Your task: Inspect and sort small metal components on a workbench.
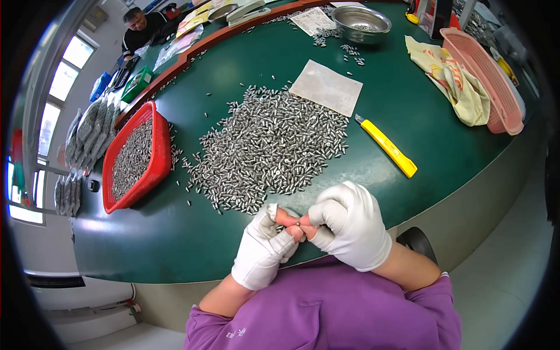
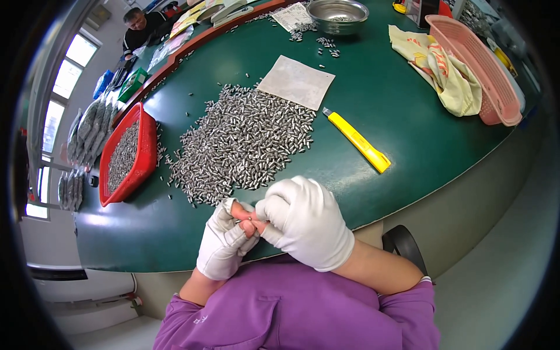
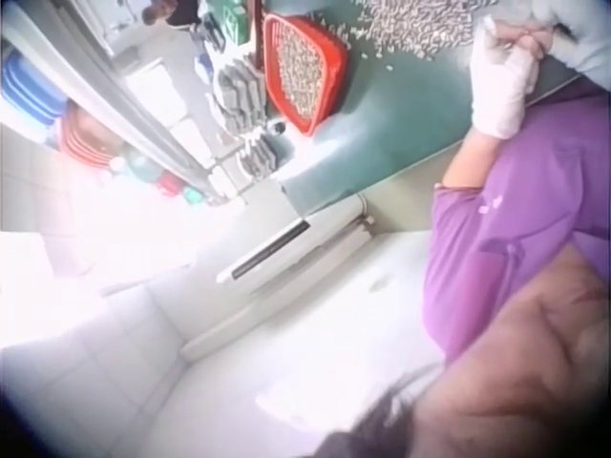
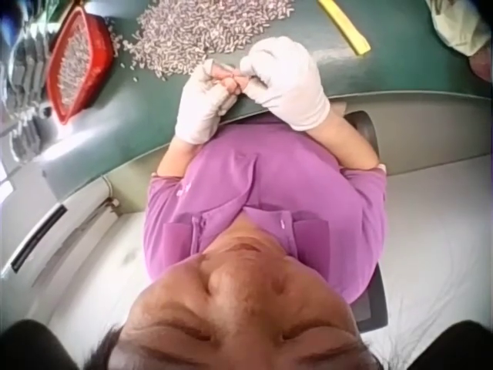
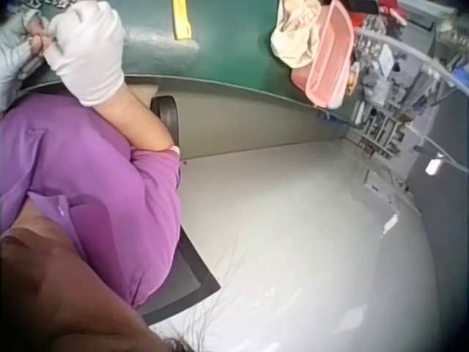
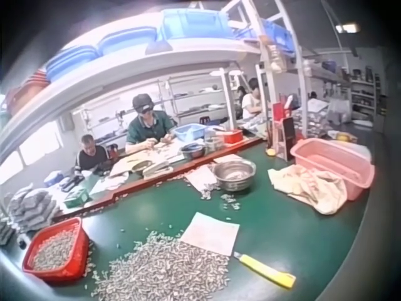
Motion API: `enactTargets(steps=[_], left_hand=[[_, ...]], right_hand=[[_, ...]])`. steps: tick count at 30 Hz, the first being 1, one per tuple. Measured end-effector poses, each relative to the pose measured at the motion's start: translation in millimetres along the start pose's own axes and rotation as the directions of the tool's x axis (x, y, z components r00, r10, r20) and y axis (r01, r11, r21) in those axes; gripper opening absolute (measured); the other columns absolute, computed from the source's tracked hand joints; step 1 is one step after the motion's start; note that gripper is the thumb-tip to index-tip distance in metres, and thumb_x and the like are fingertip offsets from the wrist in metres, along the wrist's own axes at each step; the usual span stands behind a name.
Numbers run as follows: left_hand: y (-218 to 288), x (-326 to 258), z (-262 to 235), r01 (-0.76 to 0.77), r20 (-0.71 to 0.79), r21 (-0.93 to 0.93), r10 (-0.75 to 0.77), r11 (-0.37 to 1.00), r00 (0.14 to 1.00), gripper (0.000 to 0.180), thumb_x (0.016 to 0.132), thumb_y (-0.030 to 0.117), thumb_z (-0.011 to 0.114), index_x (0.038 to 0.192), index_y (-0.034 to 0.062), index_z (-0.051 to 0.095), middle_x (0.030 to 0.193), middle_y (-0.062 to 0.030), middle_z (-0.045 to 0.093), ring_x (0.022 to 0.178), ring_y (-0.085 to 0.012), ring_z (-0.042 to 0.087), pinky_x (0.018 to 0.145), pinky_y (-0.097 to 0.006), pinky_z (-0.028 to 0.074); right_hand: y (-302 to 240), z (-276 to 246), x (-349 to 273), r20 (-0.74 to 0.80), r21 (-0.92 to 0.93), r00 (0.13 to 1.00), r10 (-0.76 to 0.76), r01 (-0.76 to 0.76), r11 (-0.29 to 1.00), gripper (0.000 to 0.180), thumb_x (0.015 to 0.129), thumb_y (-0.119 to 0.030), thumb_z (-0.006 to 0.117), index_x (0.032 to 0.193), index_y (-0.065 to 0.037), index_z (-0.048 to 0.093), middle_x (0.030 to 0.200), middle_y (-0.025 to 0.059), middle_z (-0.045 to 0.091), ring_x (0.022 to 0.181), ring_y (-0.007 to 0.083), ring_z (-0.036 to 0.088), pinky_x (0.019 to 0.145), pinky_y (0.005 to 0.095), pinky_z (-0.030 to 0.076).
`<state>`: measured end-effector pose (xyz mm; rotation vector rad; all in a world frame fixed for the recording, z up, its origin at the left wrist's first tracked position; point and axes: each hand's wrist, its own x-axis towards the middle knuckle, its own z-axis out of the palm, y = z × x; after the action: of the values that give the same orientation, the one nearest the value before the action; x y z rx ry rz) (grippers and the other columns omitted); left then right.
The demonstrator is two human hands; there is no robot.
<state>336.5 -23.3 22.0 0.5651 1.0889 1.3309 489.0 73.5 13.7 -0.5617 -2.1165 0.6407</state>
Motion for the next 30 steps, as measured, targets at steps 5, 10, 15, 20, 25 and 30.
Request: enactTargets(steps=[5, 10, 15, 20, 25, 30], left_hand=[[-1.6, 0.2, -2.5, -0.017, 0.036, 0.038, 0.016, 0.999, 0.999, 0.014, 0.092, 0.014, 0.066, 0.099, 0.0072, 0.056, 0.08, -0.001, 0.056, 0.057, -0.0043, 0.042, 0.048, -0.018, 0.03], [-4.9, -4.3, -6.4, -0.196, -0.11, 0.236, 0.227, 0.952, 0.968, 0.025, 0.094, 0.027, 0.065, 0.099, 0.0054, 0.054, 0.068, 0.0033, 0.043, 0.051, -0.0045, 0.029, 0.048, -0.022, 0.023], [-0.3, -13.9, -0.1, -0.14, -0.17, 0.597, 0.295, 0.79, 0.94, 0.015, 0.093, 0.017, 0.066, 0.098, 0.0039, 0.062, 0.075, 0.0031, 0.055, 0.063, -0.0034, 0.046, 0.058, -0.019, 0.039], [-12.8, -11.1, -5.8, -0.154, -0.088, 0.835, 0.404, 0.528, 0.91, 0.01, 0.082, 0.008, 0.073, 0.088, 0.0052, 0.065, 0.074, -0.0052, 0.065, 0.062, -0.0131, 0.062, 0.059, -0.025, 0.048], [-10.7, -9.0, -2.5, -0.147, 0.066, 0.976, 0.424, 0.162, 0.903, 0.014, 0.076, 0.012, 0.075, 0.085, 0.0095, 0.064, 0.08, -0.0073, 0.067, 0.071, -0.0277, 0.065, 0.064, -0.035, 0.052], [-7.3, -10.3, -2.0, -0.117, 0.041, 0.978, 0.389, 0.173, 0.92, 0.015, 0.077, 0.014, 0.075, 0.087, 0.0098, 0.064, 0.08, -0.0067, 0.067, 0.073, -0.0274, 0.065, 0.065, -0.036, 0.051]], right_hand=[[4.6, -19.8, 8.9, -0.071, -0.082, 0.997, 0.019, -0.025, 0.996, 0.014, 0.076, -0.014, 0.072, 0.084, -0.013, 0.061, 0.086, 0.0051, 0.059, 0.079, 0.0272, 0.057, 0.07, 0.0405, 0.046], [42.2, -73.1, 22.9, -0.366, -0.459, 0.914, 0.177, -0.342, 0.82, 0.005, 0.084, -0.009, 0.066, 0.087, -0.008, 0.062, 0.086, 0.0089, 0.061, 0.08, 0.0302, 0.06, 0.072, 0.0391, 0.048], [69.2, -94.5, 19.5, -0.33, -0.61, 0.921, 0.207, -0.375, 0.698, 0.005, 0.082, -0.013, 0.068, 0.086, -0.011, 0.07, 0.087, 0.0039, 0.065, 0.083, 0.0257, 0.062, 0.073, 0.0376, 0.05], [77.0, -96.6, 21.4, -0.352, -0.664, 0.853, 0.385, -0.517, 0.54, 0.011, 0.079, -0.021, 0.072, 0.084, -0.011, 0.069, 0.088, 0.0058, 0.065, 0.081, 0.026, 0.063, 0.072, 0.0383, 0.051], [66.7, -92.0, 11.5, -0.361, -0.412, 0.803, 0.474, -0.593, 0.692, 0.016, 0.08, -0.014, 0.071, 0.094, -0.009, 0.067, 0.095, 0.0087, 0.065, 0.082, 0.0263, 0.064, 0.074, 0.0368, 0.052], [51.1, -76.1, -1.2, -0.157, -0.604, 0.886, 0.436, -0.435, 0.667, 0.029, 0.076, -0.023, 0.076, 0.101, -0.01, 0.069, 0.099, 0.0085, 0.064, 0.09, 0.0278, 0.062, 0.079, 0.0392, 0.051]])
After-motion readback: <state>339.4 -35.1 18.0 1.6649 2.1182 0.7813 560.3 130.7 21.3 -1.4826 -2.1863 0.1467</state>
